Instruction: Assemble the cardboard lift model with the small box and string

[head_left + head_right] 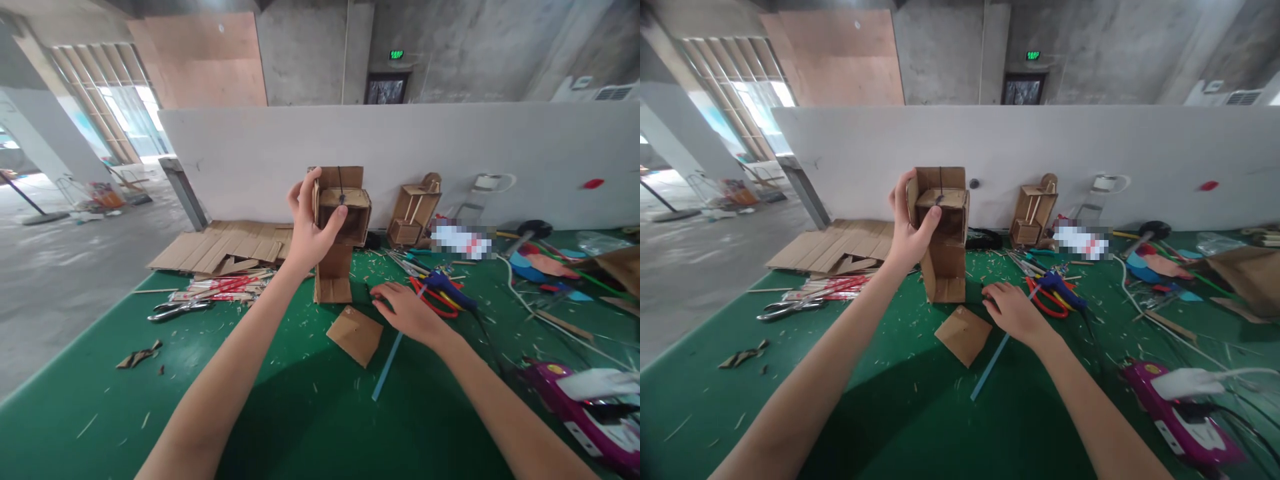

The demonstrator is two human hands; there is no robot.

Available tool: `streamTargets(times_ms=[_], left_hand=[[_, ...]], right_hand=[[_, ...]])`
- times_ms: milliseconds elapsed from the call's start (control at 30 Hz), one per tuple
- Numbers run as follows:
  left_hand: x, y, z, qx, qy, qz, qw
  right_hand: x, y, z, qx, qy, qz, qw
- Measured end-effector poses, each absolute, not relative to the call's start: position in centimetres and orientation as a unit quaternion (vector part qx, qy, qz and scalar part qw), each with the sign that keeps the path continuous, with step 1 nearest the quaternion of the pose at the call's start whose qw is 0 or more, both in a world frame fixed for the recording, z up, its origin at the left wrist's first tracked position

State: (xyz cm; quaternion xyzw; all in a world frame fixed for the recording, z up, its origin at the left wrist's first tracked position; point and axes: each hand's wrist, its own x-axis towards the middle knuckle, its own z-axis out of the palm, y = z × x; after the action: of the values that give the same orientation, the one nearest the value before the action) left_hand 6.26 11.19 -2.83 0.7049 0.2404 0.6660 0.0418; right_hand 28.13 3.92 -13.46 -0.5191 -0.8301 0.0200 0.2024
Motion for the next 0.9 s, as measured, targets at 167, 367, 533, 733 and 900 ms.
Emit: streamTargets(times_ms=[167,367,533,733,900], left_hand=[[5.9,11.4,-2.6,0.715,0.231,0.659,0.040],[4.8,12.1,-2.7,0.730,0.209,0.649,0.048],[4.1,13.1,-2.7,0.734,0.180,0.653,0.049],[4.1,13.3,-2.6,0.743,0.155,0.647,0.073],[4.4,13.2,-2.8,0.738,0.160,0.648,0.096]], right_hand=[[29.2,3.9,-12.8,-0.550,-0.823,-0.038,0.135],[32.7,3.3,-11.1,-0.700,-0.706,-0.102,0.007],[38.1,1.9,-11.0,-0.795,-0.604,-0.051,0.011],[39.0,1.6,-12.3,-0.815,-0.579,0.008,-0.010],[36.9,1.7,-12.3,-0.824,-0.565,-0.038,-0.010]])
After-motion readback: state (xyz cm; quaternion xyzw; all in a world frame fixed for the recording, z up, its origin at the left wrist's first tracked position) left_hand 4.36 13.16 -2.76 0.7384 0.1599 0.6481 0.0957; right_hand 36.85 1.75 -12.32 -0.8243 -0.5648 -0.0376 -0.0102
